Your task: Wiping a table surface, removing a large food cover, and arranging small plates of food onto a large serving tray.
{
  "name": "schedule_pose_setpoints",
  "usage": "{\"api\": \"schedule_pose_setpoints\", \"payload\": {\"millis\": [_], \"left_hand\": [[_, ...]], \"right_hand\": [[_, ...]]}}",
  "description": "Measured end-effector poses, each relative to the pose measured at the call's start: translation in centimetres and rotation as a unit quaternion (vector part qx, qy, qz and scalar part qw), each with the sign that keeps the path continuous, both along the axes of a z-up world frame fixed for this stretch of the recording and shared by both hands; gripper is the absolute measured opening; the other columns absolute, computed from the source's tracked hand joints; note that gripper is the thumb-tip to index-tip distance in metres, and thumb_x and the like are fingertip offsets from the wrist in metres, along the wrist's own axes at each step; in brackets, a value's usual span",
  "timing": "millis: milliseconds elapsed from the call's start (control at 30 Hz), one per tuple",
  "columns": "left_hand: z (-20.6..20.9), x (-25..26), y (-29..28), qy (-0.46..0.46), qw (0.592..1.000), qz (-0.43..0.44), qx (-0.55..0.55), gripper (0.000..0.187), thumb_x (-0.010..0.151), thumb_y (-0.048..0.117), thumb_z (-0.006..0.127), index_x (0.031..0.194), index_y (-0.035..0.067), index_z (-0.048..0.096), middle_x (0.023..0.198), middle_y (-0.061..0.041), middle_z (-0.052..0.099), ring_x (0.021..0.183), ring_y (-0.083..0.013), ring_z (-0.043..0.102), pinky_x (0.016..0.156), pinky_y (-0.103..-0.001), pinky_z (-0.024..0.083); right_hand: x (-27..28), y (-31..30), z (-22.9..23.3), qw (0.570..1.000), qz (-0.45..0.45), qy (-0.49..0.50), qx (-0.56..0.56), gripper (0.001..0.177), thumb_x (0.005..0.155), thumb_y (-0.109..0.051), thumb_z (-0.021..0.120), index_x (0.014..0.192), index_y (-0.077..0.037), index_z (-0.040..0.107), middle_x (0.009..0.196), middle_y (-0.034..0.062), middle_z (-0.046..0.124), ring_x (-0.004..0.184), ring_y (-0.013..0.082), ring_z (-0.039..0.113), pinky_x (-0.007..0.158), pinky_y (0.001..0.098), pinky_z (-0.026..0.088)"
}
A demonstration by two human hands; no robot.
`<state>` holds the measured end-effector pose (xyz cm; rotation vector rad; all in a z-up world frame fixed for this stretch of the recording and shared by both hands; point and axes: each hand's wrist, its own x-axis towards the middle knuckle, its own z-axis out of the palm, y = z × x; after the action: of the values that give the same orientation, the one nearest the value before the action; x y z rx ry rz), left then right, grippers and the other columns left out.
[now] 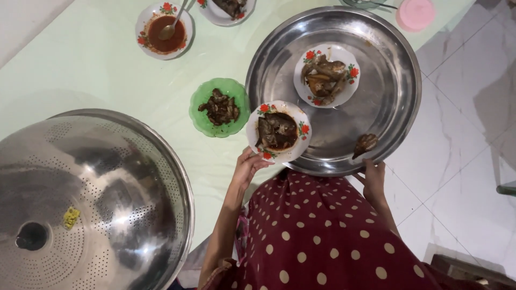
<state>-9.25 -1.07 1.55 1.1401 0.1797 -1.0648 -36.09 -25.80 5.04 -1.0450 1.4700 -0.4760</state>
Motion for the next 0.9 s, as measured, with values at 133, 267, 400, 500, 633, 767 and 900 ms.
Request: {"api": "schedule_pose_setpoints", "payload": {"millis": [133, 267, 400, 500, 633, 767, 900], "left_hand": [[-0.8, -0.5, -0.5, -0.005, 0.999, -0.033, 0.011, 0.051, 0.093, 0.002, 0.067, 0.142, -0.003, 0.054, 0.098, -0.022, 0.066, 0.08, -0.0389, 0.077, 0.079, -0.041, 0.065], [-1.5, -0.5, -1.3, 0.0, 0.997, -0.075, 0.023, 0.05, 0.092, 0.004, 0.068, 0.141, -0.002, 0.056, 0.099, -0.024, 0.066, 0.082, -0.0425, 0.076, 0.08, -0.043, 0.064], [-2.4, 0.5, -2.2, 0.026, 0.994, -0.104, 0.037, 0.06, 0.093, 0.004, 0.067, 0.15, 0.0, 0.046, 0.112, -0.022, 0.062, 0.087, -0.0434, 0.075, 0.085, -0.049, 0.063], [0.7, 1.4, -3.6, 0.015, 0.99, -0.125, 0.068, 0.064, 0.094, 0.001, 0.06, 0.154, 0.001, 0.038, 0.117, -0.023, 0.06, 0.087, -0.0411, 0.075, 0.085, -0.049, 0.065], [1.8, 2.0, -3.9, 0.019, 0.986, -0.142, 0.08, 0.066, 0.095, 0.004, 0.059, 0.156, 0.002, 0.034, 0.119, -0.021, 0.06, 0.087, -0.039, 0.075, 0.084, -0.047, 0.065], [0.0, 2.3, -3.6, 0.024, 0.984, -0.153, 0.087, 0.062, 0.096, 0.006, 0.063, 0.153, 0.007, 0.041, 0.111, -0.02, 0.066, 0.088, -0.0438, 0.076, 0.085, -0.052, 0.064], [3.9, 2.6, -4.6, 0.018, 0.97, -0.176, 0.166, 0.066, 0.093, 0.02, 0.061, 0.154, 0.015, 0.038, 0.145, -0.017, 0.062, 0.085, -0.0318, 0.077, 0.083, -0.039, 0.064]], "right_hand": [[-0.4, -0.3, -1.0, 1.0, -0.008, -0.004, -0.01, 0.062, 0.099, -0.018, 0.061, 0.141, 0.012, 0.027, 0.102, 0.0266, 0.055, 0.09, 0.0343, 0.065, 0.08, 0.0594, 0.063], [-0.8, -0.4, -1.8, 1.0, -0.01, -0.001, -0.011, 0.061, 0.1, -0.018, 0.06, 0.141, 0.013, 0.028, 0.1, 0.026, 0.055, 0.089, 0.0346, 0.065, 0.078, 0.0601, 0.063], [-1.7, -0.9, -4.1, 1.0, -0.022, -0.001, 0.006, 0.066, 0.1, -0.02, 0.062, 0.146, 0.011, 0.025, 0.107, 0.0297, 0.055, 0.096, 0.0377, 0.065, 0.083, 0.0598, 0.061], [-0.5, -0.4, -1.3, 1.0, -0.021, 0.003, 0.02, 0.073, 0.099, -0.021, 0.061, 0.151, 0.013, 0.021, 0.12, 0.0381, 0.051, 0.109, 0.0451, 0.059, 0.093, 0.0636, 0.054], [-1.1, -0.6, -2.6, 0.999, -0.042, -0.009, 0.023, 0.072, 0.1, -0.02, 0.062, 0.151, 0.011, 0.022, 0.119, 0.0394, 0.05, 0.108, 0.047, 0.058, 0.091, 0.0628, 0.054], [-0.2, -0.3, -0.5, 0.998, -0.046, -0.008, 0.034, 0.071, 0.099, -0.017, 0.061, 0.15, 0.013, 0.021, 0.118, 0.0407, 0.049, 0.108, 0.0484, 0.057, 0.089, 0.0629, 0.056], [0.7, -0.3, 1.4, 0.995, -0.041, 0.034, 0.082, 0.038, 0.103, -0.018, 0.052, 0.137, -0.002, 0.042, 0.127, 0.0186, 0.054, 0.106, 0.0352, 0.061, 0.093, 0.0547, 0.055]]}}
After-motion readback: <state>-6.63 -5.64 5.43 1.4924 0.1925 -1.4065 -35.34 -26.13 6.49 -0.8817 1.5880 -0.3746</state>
